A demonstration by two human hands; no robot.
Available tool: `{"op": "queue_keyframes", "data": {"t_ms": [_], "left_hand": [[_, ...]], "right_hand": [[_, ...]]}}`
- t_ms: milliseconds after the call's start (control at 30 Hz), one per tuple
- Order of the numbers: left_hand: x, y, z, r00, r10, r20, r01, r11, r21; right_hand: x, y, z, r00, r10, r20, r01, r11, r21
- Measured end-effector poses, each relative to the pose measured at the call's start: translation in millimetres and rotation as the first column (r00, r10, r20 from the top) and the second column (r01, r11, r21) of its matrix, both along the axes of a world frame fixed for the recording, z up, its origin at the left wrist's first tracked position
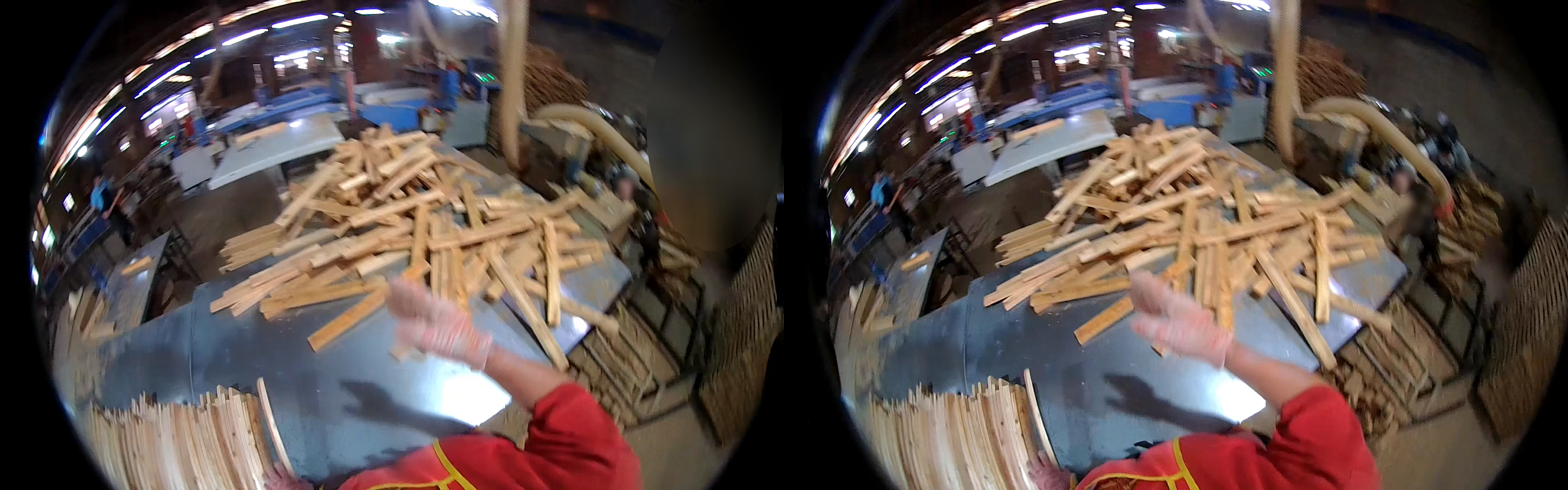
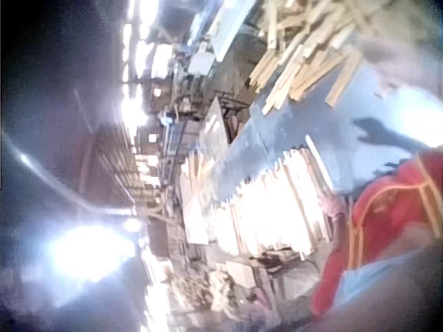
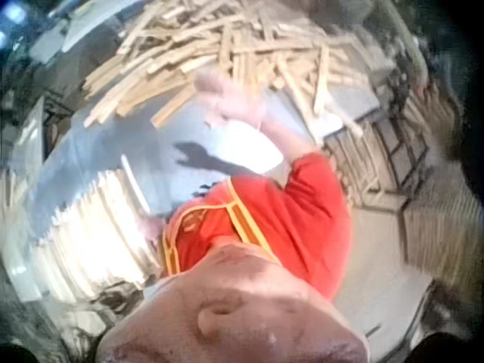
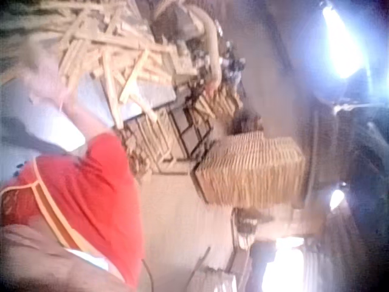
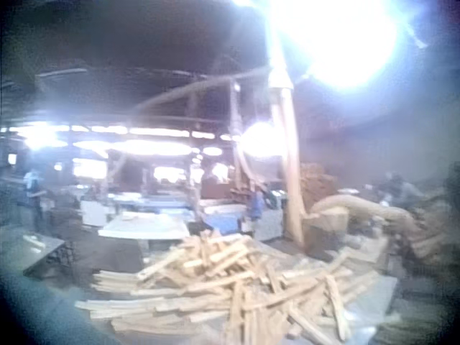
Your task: The person picks up thin wooden planks from a large pile on a metal table and stacks them into a neat, aligned pile. The person wears pink gloves and a red shirt while performing the repetitive task of sorting and stacking the wood pieces.
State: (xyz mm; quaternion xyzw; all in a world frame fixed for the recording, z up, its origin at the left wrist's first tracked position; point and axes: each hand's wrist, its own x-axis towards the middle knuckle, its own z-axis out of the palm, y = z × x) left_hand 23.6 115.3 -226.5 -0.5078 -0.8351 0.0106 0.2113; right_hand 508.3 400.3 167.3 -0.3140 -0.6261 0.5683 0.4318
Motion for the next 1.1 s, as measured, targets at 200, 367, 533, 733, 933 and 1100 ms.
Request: {"op": "queue_keyframes", "data": {"t_ms": [200, 367, 533, 733, 933, 1100], "left_hand": [[-45, -11, 5, 0.985, 0.043, 0.166, -0.014, 0.985, -0.174], [-5, -14, 60, 0.921, 0.024, 0.388, 0.056, 0.979, -0.196], [67, 51, 87, 0.817, -0.192, 0.544, 0.309, 0.942, -0.131], [145, 132, 135, 0.695, -0.423, 0.581, 0.539, 0.841, -0.033], [201, 179, 155, 0.651, -0.549, 0.525, 0.626, 0.779, 0.038], [221, 189, 143, 0.65, -0.525, 0.549, 0.642, 0.766, -0.027]], "right_hand": [[49, -74, 111, 0.992, -0.069, -0.11, 0.122, 0.779, 0.615], [83, -105, 138, 0.952, -0.238, -0.195, 0.302, 0.599, 0.741], [141, -116, 164, 0.854, -0.484, -0.192, 0.447, 0.491, 0.748], [175, -119, 217, 0.7, -0.697, -0.157, 0.596, 0.448, 0.666], [192, -110, 213, 0.701, -0.704, -0.116, 0.59, 0.481, 0.649], [202, -27, 201, 0.791, -0.612, -0.019, 0.453, 0.565, 0.69]]}}
